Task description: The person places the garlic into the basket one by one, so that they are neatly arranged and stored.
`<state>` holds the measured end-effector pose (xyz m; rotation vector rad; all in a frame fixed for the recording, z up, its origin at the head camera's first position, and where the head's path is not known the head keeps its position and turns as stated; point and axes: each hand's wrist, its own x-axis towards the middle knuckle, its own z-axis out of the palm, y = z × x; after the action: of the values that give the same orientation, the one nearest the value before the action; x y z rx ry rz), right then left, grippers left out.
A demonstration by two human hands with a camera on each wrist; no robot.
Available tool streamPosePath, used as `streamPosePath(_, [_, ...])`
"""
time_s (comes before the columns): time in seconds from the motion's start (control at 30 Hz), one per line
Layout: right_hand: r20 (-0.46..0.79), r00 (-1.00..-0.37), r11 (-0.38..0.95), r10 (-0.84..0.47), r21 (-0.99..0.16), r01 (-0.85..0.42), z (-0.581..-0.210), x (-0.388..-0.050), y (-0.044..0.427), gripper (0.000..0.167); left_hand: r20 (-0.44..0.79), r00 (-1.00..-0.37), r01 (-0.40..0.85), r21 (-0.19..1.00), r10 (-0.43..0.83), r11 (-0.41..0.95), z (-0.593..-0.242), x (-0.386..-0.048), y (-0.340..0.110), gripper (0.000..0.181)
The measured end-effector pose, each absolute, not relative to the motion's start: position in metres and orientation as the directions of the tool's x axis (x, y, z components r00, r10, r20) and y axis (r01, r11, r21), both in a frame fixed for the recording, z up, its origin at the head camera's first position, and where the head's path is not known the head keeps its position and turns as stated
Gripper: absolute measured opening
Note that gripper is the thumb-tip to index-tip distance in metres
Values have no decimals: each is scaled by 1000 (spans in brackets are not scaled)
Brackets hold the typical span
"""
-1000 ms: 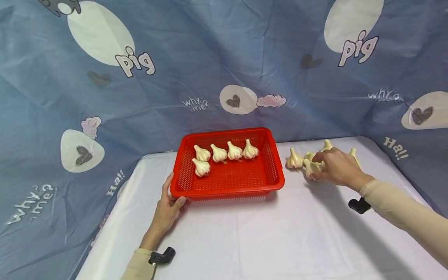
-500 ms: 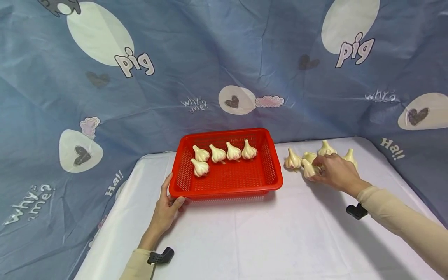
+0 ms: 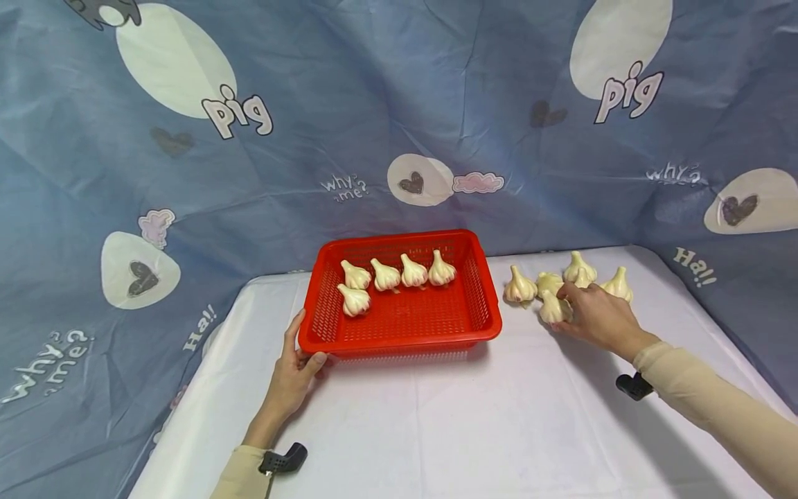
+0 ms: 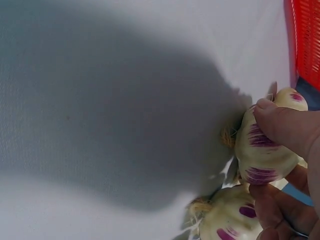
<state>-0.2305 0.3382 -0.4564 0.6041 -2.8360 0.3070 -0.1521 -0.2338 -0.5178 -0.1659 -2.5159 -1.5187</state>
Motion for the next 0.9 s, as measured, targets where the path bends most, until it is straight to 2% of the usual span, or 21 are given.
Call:
streamPosePath(0.63, [275,-901,899,-336,-191,-394,-457,-227,335,58,225,-974,191,859,-15,475,-518,-150,-233,96])
streamPosePath(0.9, [240,-927,878,-290,-319,-357,-444,-230,333,54,229,-973,197,857,-10,477,-516,-150,-234,96])
